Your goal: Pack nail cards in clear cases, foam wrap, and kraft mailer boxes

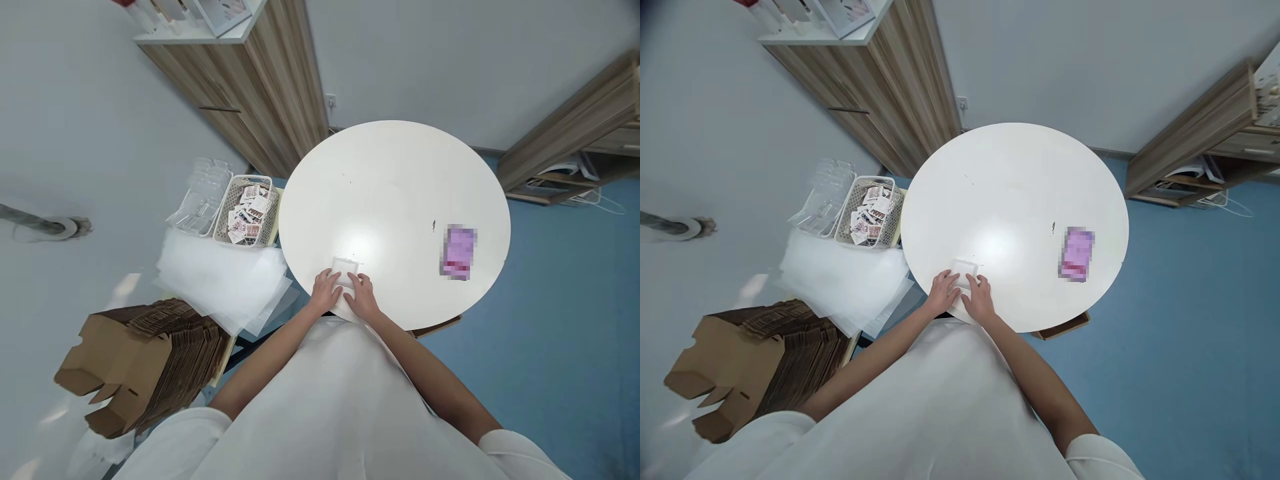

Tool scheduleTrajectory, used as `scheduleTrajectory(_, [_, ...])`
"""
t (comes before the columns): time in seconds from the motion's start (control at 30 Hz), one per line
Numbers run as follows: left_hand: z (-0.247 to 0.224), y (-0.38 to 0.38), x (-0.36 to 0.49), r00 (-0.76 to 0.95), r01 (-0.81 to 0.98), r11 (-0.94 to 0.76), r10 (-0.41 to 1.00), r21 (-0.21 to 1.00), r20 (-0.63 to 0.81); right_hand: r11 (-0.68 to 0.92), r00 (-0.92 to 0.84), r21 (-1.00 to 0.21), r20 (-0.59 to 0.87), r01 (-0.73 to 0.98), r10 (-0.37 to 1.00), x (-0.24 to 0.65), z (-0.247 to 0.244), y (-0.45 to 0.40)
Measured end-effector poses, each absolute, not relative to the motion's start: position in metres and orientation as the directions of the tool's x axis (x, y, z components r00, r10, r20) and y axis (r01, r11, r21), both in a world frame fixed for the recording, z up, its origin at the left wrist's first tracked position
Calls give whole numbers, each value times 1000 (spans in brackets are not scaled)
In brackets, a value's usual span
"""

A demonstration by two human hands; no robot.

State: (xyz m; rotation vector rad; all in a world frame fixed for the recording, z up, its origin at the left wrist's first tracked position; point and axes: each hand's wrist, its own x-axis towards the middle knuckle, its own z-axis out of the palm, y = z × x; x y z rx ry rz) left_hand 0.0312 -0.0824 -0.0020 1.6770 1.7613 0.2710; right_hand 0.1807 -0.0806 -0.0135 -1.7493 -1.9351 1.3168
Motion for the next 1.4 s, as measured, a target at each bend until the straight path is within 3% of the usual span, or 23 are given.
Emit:
scheduleTrajectory(0.23, [-6,-70,16,-126,560,441,882,701,-454,-418,-156,-807,-517,417,842,180,-6,-78])
scheduleTrajectory(0.43, [-11,-57,7,7,478,467,845,744,-535,-589,-95,-750,-638,301,764,161,4,-66])
scheduleTrajectory(0.93, [-20,48,-120,-180,371,386,922,845,-342,-538,-159,-824,-564,177,811,9,12,66])
scheduleTrajectory(1.27, [-23,60,-128,-164,327,351,935,878,-313,-494,-160,-843,-529,211,834,-3,6,75])
scheduleTrajectory(1.4, [-24,55,-124,-254,234,386,910,892,-327,-491,-149,-843,-526,218,837,1,8,69])
